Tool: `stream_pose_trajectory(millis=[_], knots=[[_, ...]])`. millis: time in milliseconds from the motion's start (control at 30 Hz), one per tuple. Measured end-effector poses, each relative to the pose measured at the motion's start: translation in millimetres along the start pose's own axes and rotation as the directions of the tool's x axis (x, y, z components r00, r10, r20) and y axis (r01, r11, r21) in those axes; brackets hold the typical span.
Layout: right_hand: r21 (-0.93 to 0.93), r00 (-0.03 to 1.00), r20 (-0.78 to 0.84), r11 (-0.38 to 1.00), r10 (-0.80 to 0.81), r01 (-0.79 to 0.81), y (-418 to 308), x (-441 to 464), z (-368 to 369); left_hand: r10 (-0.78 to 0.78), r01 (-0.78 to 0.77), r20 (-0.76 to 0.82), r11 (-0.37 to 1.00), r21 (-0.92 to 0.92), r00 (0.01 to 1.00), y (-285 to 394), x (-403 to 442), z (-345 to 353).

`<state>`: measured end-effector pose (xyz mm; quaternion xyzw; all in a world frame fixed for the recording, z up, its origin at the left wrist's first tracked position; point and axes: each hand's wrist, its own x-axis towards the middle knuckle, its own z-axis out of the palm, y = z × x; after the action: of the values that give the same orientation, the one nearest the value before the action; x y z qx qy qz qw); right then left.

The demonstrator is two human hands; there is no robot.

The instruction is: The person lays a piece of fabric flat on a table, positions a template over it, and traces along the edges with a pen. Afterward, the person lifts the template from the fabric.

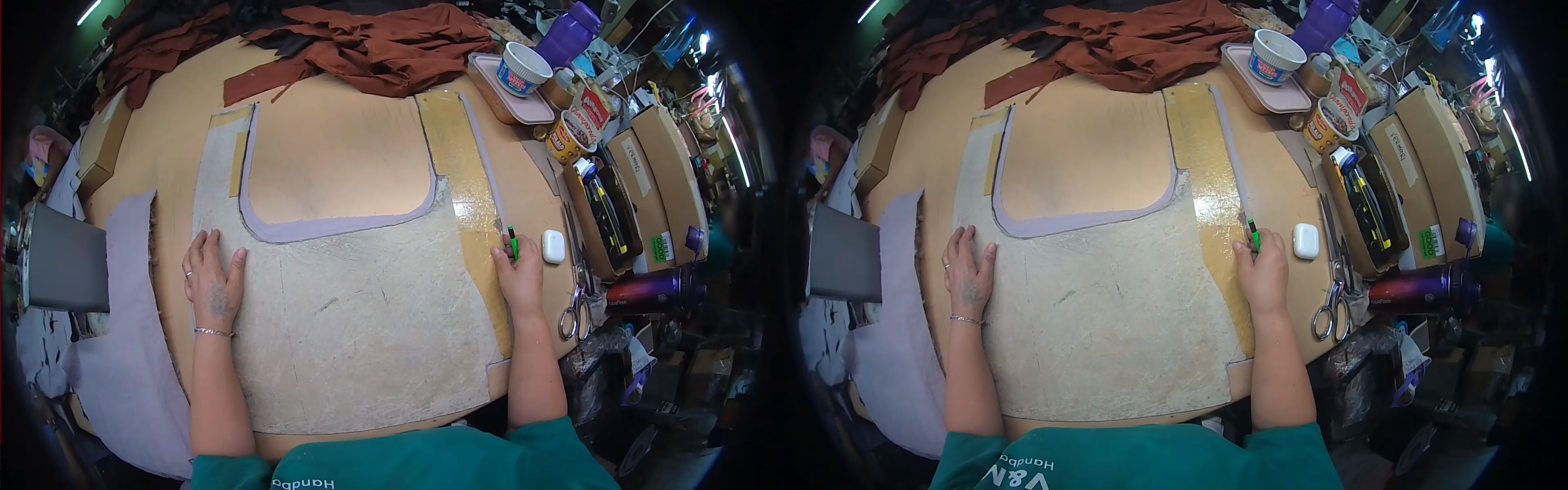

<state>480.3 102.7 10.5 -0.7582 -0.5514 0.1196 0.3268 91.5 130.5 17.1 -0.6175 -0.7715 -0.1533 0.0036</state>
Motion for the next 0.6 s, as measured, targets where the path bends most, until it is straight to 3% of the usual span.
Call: stream_pose_trajectory(millis=[600], knots=[[0.054,0.999,-0.051,0.998,-0.014,0.017,3.1,-5.3,5.0,-0.007,0.008,0.026,0.999,-0.039,1.000,2.0,8.1,-2.2]])
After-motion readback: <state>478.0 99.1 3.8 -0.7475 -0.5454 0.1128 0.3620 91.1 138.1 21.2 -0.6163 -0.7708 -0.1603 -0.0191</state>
